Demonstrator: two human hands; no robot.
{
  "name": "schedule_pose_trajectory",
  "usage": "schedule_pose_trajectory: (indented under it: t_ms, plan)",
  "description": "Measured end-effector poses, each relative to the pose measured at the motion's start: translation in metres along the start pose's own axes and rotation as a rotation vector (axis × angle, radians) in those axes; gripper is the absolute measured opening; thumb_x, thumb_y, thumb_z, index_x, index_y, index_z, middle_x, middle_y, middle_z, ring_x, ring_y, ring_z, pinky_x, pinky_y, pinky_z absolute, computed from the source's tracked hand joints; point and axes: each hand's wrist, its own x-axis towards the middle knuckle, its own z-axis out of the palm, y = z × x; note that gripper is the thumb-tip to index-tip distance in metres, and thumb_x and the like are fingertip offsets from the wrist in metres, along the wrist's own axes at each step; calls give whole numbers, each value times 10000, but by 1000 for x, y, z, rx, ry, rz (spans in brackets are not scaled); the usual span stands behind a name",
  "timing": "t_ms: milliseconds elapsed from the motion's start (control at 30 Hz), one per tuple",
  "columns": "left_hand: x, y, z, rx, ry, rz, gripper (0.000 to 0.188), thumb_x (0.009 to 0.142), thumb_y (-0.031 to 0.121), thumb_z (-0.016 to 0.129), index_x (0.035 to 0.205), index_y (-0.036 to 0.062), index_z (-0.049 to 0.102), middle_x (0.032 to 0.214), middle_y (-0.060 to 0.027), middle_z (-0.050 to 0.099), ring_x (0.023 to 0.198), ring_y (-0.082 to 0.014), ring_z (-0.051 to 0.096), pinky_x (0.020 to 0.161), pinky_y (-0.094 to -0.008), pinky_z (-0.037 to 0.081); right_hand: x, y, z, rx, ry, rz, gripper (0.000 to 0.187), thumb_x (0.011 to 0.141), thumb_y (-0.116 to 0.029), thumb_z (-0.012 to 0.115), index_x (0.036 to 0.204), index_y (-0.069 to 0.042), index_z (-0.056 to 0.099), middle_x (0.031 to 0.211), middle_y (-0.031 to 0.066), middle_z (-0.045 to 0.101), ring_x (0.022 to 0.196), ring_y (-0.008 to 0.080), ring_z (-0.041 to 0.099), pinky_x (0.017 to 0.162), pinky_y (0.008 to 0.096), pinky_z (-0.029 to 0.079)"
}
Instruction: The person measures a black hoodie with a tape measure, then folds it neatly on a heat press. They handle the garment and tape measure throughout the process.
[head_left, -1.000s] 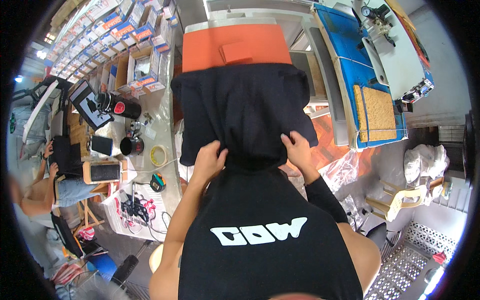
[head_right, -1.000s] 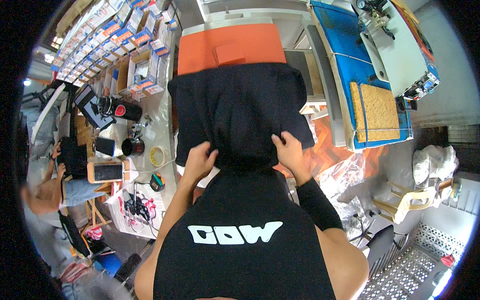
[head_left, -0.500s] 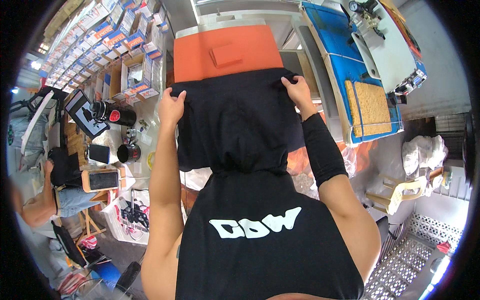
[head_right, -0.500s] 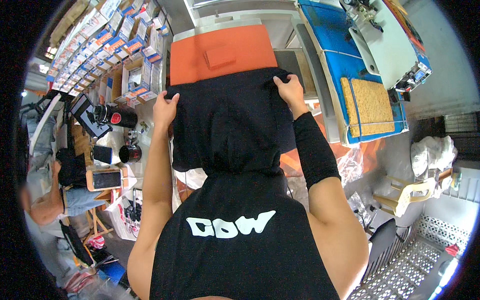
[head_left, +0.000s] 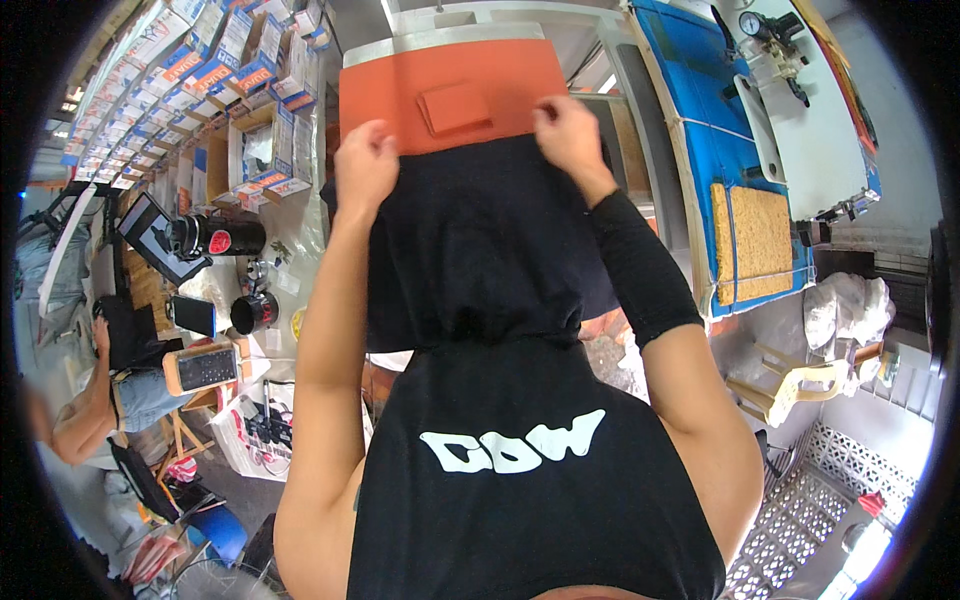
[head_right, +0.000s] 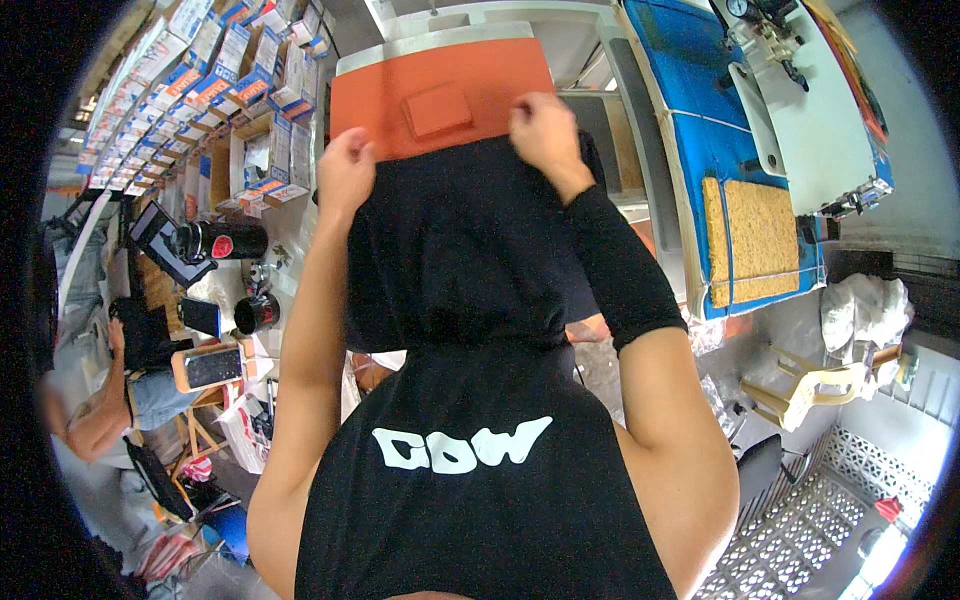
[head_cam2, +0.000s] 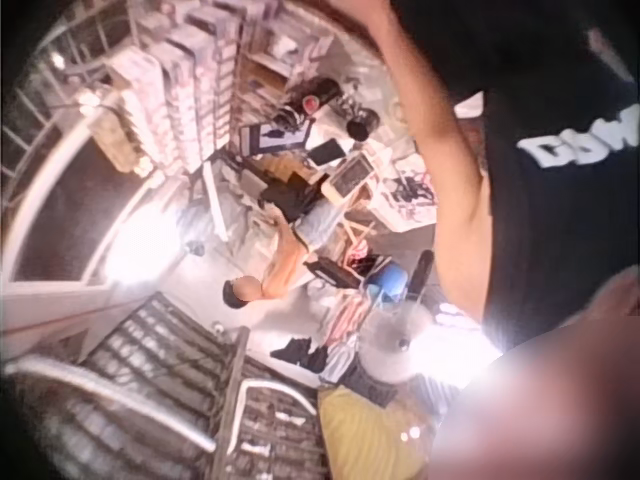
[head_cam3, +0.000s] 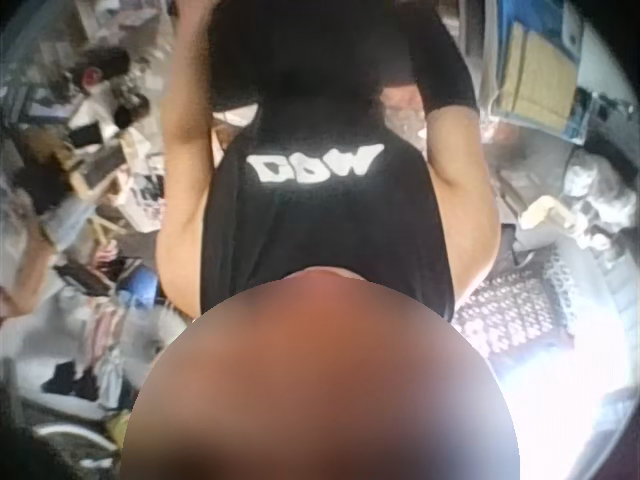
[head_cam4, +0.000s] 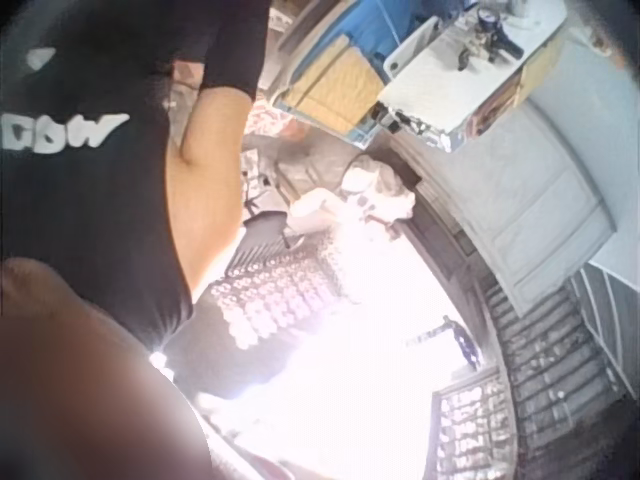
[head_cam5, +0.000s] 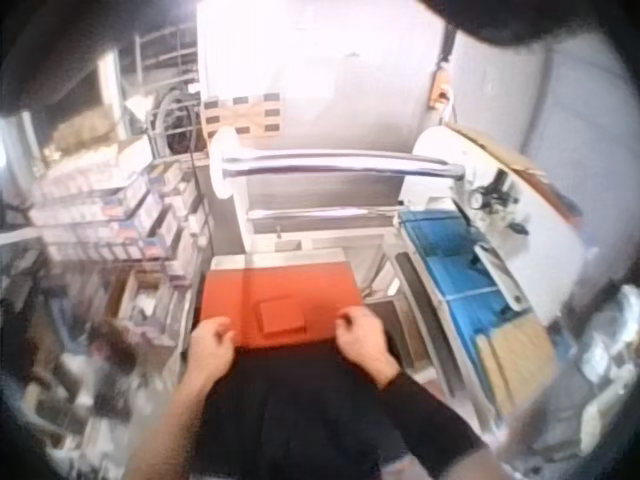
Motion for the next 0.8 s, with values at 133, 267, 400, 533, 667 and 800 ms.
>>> schedule_pose_trajectory:
  t_ms: [133,267,400,533,667,800]
  plan:
    - [45,15,51,61,-118,-146,325,922,192,711,1159,-24,763,1108,-280,751,1073,-428,726,978,-468,558,36,-39,59,-96,-292,185,325,949,-311,721,1116,-41,792,1088,216,771,1046,388,740,941,466,574]
    - [57,21,69,45,-214,-217,326,910,162,706,1155,-48,757,1078,-271,756,1071,-419,726,964,-457,562,47,-50,82,-117,-317,329,327,925,-322,759,1119,-63,808,1088,204,781,1065,375,744,959,460,577]
    - [51,16,68,-34,-253,-227,346,907,153,713,1186,-49,746,1074,-246,770,1050,-383,743,941,-435,572,47,-50,79,-84,-333,350,309,907,-295,784,1115,-67,804,1097,205,780,1072,379,743,957,469,579]
    - [56,1,71,-53,-195,-163,394,911,165,719,1240,-52,719,1059,-222,783,997,-360,763,911,-438,584,48,-52,80,-89,-351,381,309,897,-281,796,1114,-62,798,1097,213,778,1074,378,744,951,468,581]
    - [72,-6,76,158,-270,-2,435,915,183,725,1284,-45,700,1047,-236,780,1024,-381,757,920,-450,584,54,-47,87,-161,-365,318,311,889,-261,802,1125,-59,798,1092,199,784,1056,357,753,943,451,585]
    - [62,10,78,-204,-536,-580,367,902,196,749,1172,-51,749,1073,-269,766,1093,-410,732,960,-460,572,76,-34,87,-125,-472,61,312,883,-226,799,1149,-64,796,1100,183,787,1061,363,749,945,452,582]
